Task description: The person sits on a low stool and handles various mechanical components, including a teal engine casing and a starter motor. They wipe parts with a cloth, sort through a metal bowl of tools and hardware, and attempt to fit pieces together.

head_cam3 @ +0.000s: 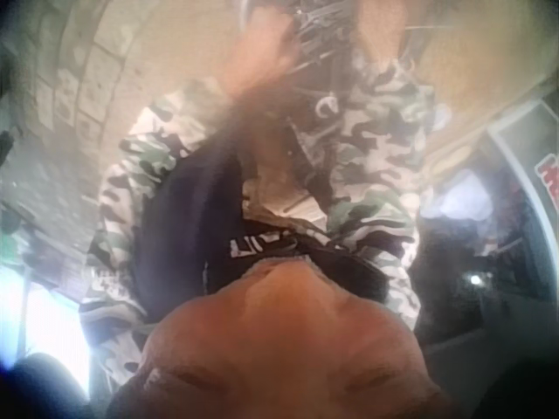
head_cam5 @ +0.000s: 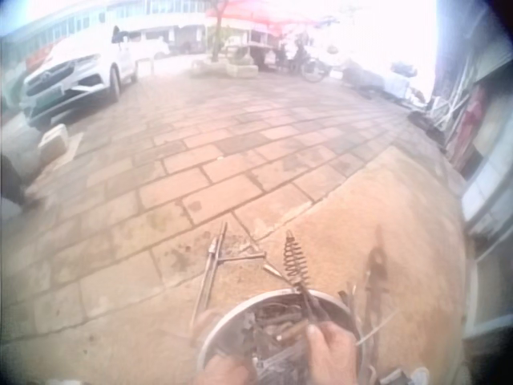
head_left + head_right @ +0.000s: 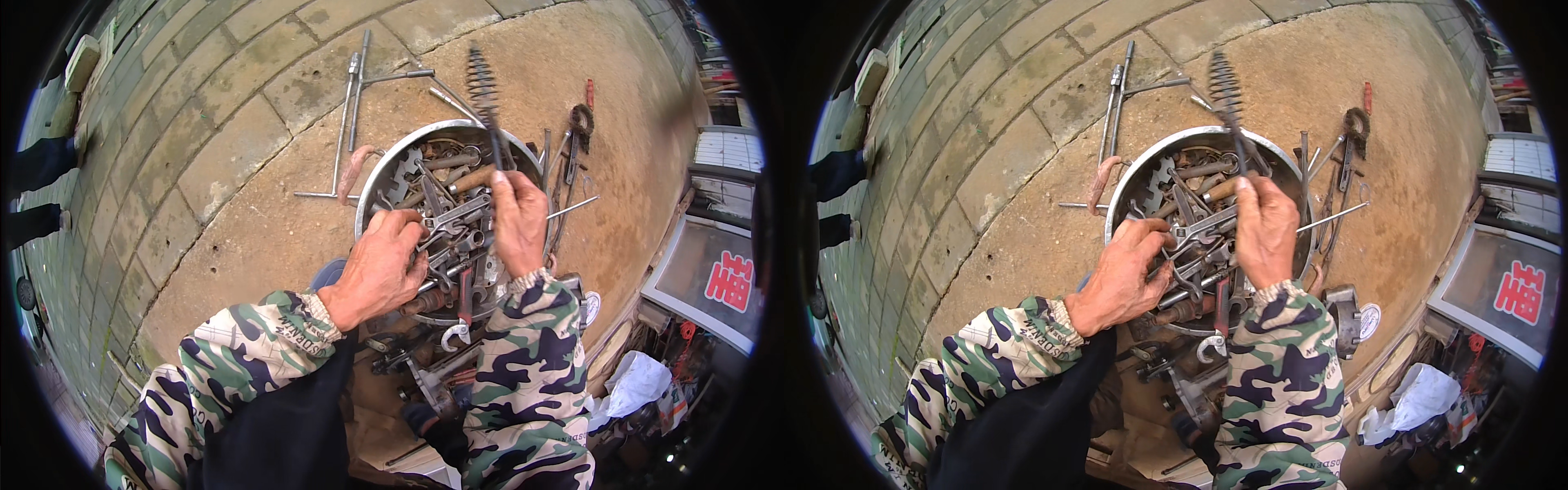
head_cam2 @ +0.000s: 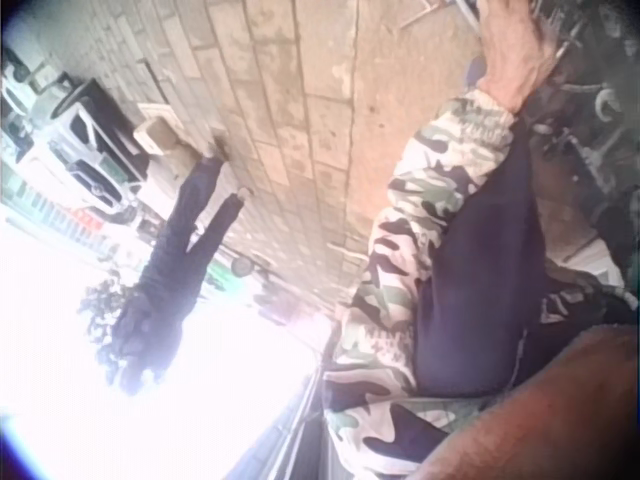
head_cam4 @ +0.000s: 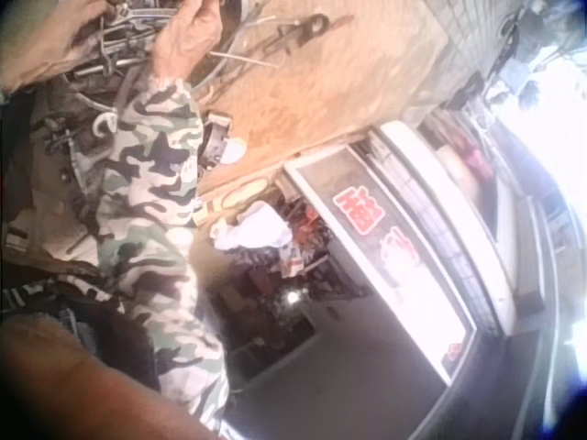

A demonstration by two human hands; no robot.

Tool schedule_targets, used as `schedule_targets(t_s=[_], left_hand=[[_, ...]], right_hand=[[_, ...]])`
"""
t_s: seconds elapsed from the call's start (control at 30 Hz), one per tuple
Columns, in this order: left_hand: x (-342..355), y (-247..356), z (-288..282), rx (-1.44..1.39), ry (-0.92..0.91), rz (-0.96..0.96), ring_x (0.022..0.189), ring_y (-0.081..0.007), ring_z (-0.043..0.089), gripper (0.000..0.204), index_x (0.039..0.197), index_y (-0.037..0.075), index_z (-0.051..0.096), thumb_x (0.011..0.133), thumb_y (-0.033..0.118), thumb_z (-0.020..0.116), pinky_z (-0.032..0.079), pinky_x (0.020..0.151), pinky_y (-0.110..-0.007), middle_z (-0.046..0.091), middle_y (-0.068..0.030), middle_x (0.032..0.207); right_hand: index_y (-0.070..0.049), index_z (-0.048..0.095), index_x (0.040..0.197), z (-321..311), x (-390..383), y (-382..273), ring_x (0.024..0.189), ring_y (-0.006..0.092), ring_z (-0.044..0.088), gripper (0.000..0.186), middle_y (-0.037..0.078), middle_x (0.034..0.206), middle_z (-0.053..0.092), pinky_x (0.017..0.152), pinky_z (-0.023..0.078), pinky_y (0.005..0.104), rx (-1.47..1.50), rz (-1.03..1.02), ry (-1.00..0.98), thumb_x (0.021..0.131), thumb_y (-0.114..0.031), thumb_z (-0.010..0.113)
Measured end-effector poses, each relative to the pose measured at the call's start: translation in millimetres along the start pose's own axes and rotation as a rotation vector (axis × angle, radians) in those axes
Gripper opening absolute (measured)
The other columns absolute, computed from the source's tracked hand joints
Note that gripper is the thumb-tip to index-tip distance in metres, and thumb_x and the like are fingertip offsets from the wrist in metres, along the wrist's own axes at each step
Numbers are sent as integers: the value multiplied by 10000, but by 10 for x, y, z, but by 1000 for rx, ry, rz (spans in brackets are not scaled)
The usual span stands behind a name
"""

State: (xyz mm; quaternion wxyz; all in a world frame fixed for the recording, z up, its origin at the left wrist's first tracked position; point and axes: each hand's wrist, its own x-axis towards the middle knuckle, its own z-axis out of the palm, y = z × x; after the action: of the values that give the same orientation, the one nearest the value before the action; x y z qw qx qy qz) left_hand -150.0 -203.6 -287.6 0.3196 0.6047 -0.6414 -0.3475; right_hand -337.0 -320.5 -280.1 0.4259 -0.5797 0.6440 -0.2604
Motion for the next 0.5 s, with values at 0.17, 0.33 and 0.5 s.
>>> schedule_targets(t_s=[0.17,0.33,0.5], left_hand=[[264,-102,120,8,-69,-125,1199,-461,537,632,1377,-126,439,883,143,726,445,1037,-503,566,-320,1269],[472,-153,156,2,-175,-314,1209,-448,556,711,1393,-98,484,842,263,752,456,1049,-483,603,-321,1241],[579,-206,132,-16,-246,-324,1229,-460,556,743,1373,-115,478,815,293,752,458,1067,-471,611,-336,1252]], right_hand=[[22,684,950,-938,94,35,633,69,506,247,-22,707,572,547,382,249,40,22,217,1042,-202,634],[25,691,1059,-1186,192,199,781,220,663,183,105,839,679,723,530,353,-524,-280,440,999,-142,648],[6,673,1124,-608,-51,23,932,293,688,212,156,1035,687,827,567,415,-591,-436,180,931,-79,693]])
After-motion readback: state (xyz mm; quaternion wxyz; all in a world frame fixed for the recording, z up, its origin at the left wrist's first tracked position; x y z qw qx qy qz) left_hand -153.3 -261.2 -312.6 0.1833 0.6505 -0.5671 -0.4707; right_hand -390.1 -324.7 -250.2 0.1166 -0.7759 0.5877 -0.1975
